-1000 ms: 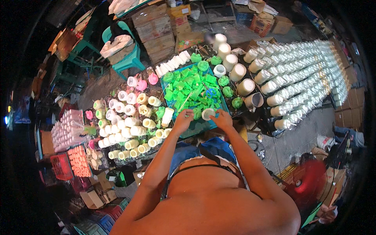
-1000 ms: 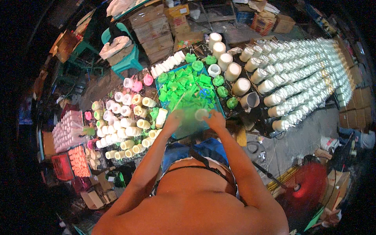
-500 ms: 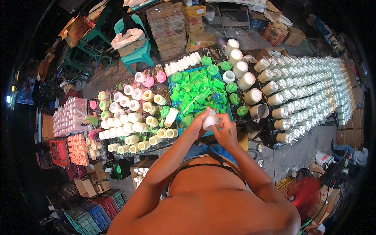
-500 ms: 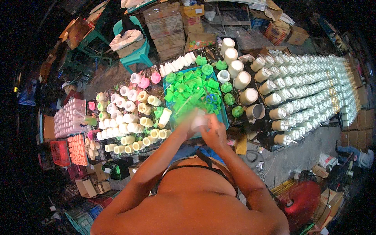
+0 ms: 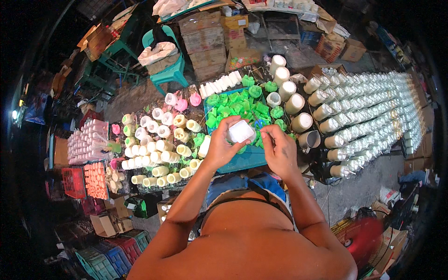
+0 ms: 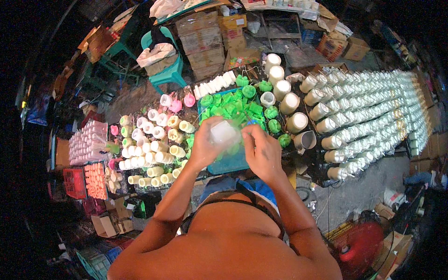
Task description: The person assembles candles by inserting wicks into white cylindrical candle bodies and attaching green plastic caps. They repeatedly pick up a candle, insert a wick, and place the finished unit on a nearby tray. The workspace contains stacks of finished candles and trays of components.
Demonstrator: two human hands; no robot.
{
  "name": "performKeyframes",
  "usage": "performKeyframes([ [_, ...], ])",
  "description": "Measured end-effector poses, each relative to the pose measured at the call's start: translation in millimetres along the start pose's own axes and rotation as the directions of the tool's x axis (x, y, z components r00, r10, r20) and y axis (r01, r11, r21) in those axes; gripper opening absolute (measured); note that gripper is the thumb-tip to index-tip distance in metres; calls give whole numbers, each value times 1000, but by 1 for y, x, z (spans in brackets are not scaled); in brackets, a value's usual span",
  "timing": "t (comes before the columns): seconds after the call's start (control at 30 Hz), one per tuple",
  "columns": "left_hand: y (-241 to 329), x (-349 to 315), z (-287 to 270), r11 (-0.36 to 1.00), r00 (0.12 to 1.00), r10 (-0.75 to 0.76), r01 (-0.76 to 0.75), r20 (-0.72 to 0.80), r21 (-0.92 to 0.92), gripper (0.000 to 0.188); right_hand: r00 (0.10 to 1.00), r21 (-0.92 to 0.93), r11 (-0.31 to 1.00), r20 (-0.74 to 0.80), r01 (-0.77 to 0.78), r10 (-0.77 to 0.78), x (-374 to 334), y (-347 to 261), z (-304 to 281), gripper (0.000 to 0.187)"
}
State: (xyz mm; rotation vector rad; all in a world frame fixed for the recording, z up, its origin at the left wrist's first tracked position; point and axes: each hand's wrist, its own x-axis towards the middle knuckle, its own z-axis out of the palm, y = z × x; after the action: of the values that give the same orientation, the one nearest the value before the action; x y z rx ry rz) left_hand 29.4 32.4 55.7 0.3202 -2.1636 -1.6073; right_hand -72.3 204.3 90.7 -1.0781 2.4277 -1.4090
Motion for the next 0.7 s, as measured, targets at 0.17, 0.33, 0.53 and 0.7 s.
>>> performKeyframes([
  [0.17,9,-4,-3,973,990,127,-114,-56,201,63,990,-112,986,-60,123,-131,-5,-21,-14,9],
  [0.33,12,-1,-13,872,953,303,-274,-9,406,62,974,-210,956,-51,204,-220,-4,-34,-23,10],
  [0.53,19,-1,-19,917,967,254,-238,-6,320,55,971,-238,947,-56,214,-233,-6,-48,-24,8],
  [0.7,19,-4,0,930,990,-113,74,-89,-360,67,971,-170,966,-107,192,-212,1,-53,-18,8],
])
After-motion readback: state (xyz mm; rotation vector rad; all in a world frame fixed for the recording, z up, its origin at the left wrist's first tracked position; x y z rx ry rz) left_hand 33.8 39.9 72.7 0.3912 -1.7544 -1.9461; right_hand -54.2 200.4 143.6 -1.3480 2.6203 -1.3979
